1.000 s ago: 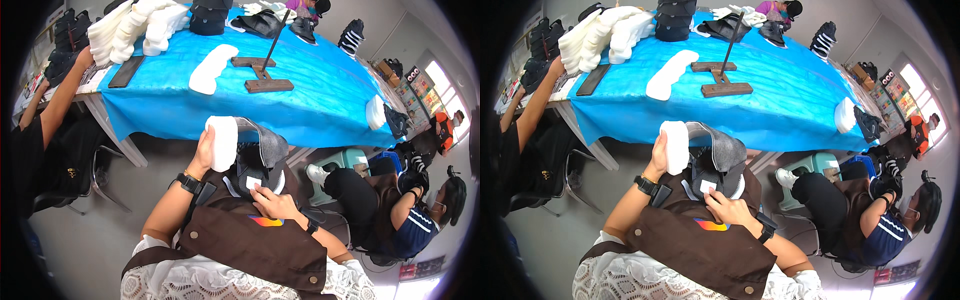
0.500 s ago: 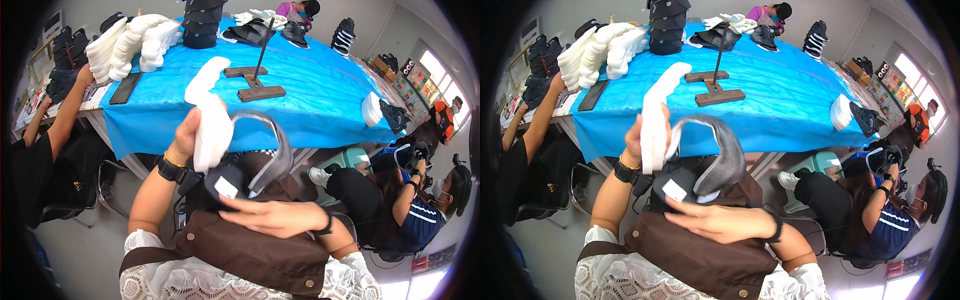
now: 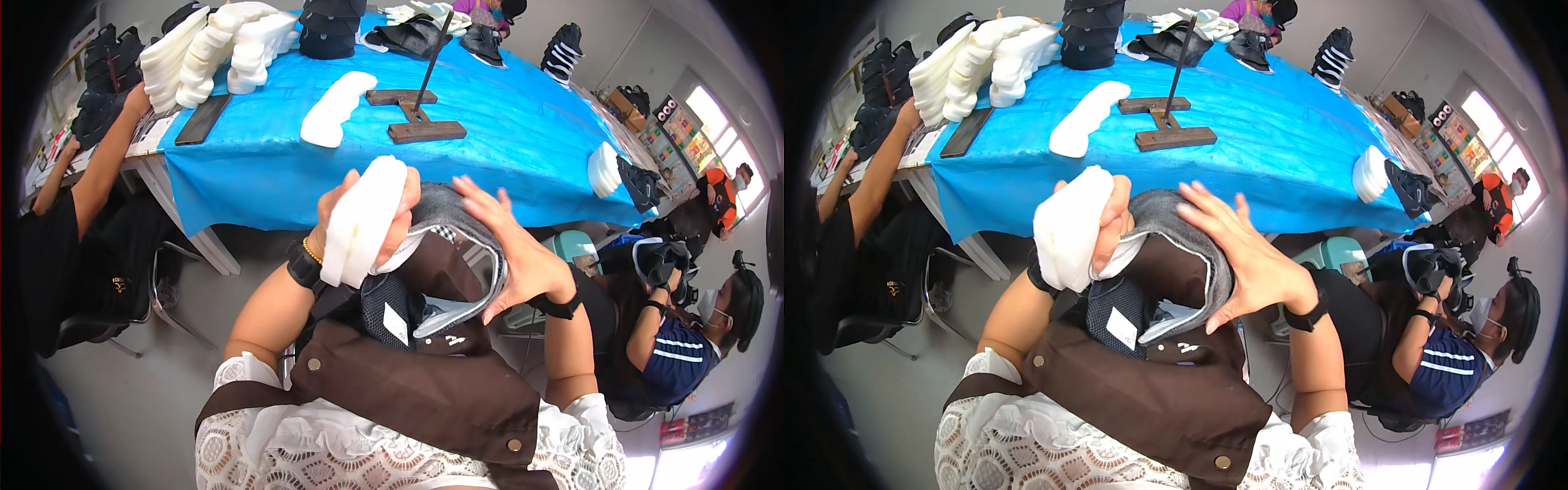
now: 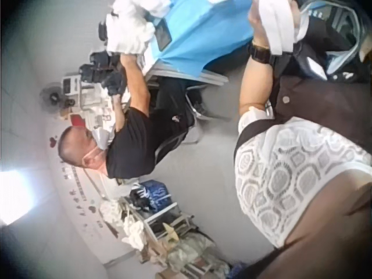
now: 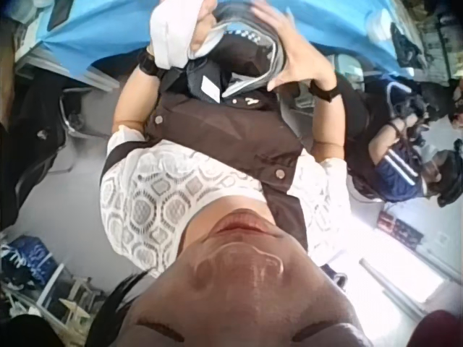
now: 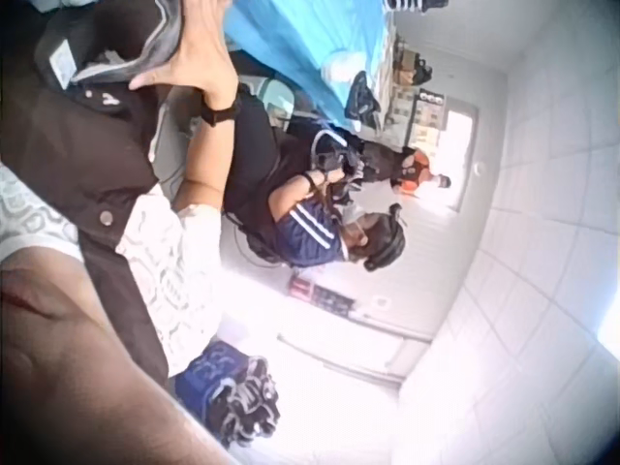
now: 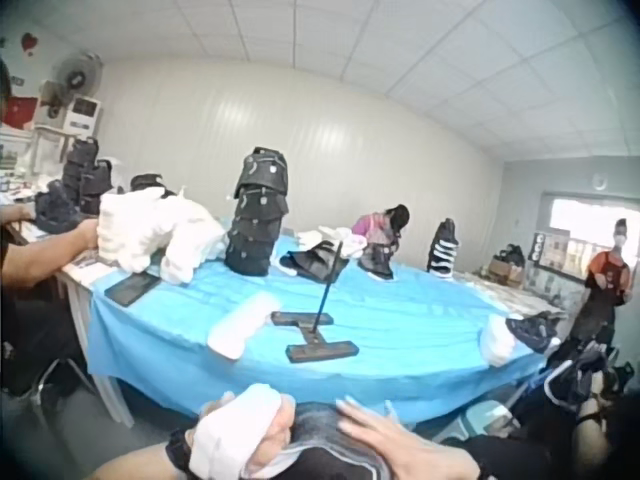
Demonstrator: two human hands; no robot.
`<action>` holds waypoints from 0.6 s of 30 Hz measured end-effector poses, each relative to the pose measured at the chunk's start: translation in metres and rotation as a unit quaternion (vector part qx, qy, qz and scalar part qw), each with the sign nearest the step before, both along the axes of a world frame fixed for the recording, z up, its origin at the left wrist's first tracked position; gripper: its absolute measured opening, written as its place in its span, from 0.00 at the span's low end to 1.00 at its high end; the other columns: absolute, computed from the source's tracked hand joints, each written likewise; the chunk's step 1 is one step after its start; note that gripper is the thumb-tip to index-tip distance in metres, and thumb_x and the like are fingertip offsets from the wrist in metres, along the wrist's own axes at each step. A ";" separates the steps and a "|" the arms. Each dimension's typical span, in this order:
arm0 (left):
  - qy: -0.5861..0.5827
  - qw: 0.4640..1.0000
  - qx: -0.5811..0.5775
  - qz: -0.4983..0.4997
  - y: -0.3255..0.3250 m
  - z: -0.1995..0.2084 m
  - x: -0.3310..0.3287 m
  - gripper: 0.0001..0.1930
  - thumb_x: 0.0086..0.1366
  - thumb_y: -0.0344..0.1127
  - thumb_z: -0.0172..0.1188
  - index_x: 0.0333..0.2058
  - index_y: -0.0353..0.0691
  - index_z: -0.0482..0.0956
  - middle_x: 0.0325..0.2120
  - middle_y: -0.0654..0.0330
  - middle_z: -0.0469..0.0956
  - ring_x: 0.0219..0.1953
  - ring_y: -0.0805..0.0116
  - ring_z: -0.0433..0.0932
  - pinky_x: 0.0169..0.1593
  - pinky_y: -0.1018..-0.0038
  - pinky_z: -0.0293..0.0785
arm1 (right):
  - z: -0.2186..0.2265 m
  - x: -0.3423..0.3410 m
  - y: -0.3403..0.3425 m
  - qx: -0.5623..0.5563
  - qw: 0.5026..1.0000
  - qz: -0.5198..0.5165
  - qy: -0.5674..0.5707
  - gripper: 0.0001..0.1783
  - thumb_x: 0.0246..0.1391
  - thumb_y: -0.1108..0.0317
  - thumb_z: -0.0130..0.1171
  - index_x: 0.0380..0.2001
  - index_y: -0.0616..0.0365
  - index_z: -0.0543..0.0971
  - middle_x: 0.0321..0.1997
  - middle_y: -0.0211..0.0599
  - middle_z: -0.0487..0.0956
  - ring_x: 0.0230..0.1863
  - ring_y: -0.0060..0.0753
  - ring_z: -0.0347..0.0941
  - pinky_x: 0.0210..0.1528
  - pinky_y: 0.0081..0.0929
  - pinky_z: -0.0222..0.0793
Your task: Assembling shoe components by inserting foam liners into shoe uppers.
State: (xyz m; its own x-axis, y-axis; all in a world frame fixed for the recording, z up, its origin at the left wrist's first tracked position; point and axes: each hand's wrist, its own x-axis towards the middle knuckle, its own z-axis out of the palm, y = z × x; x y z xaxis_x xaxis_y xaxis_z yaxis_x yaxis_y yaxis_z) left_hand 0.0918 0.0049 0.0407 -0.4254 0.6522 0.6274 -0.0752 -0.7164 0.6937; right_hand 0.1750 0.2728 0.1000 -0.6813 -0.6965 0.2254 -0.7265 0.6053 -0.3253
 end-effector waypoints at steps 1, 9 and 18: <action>0.022 0.999 -0.016 0.047 -0.004 0.002 0.001 0.34 0.70 0.72 0.44 0.31 0.40 0.64 0.11 0.62 0.64 0.12 0.74 0.65 0.20 0.79 0.61 | -0.002 -0.002 -0.001 -0.010 1.000 0.006 0.016 0.77 0.21 0.29 0.79 0.73 0.54 0.56 0.79 0.50 0.51 0.79 0.57 0.45 0.72 0.74 0.31; 0.174 0.943 -0.162 0.231 -0.040 0.036 -0.019 0.41 0.64 0.69 0.58 0.53 0.29 0.71 0.45 0.53 0.77 0.47 0.66 0.80 0.51 0.72 0.77 | 0.021 0.004 -0.013 -0.059 0.984 -0.050 0.159 0.66 0.22 0.30 0.76 0.65 0.58 0.70 0.66 0.51 0.71 0.63 0.58 0.70 0.59 0.47 0.71; -0.146 0.801 0.199 0.545 -0.118 0.100 0.015 0.37 0.77 0.62 0.38 0.66 0.33 0.61 0.56 0.41 0.75 0.40 0.60 0.83 0.42 0.67 0.84 | 0.059 0.028 -0.037 0.016 0.964 -0.179 0.198 0.64 0.26 0.30 0.74 0.68 0.49 0.68 0.61 0.49 0.75 0.60 0.55 0.72 0.57 0.47 0.72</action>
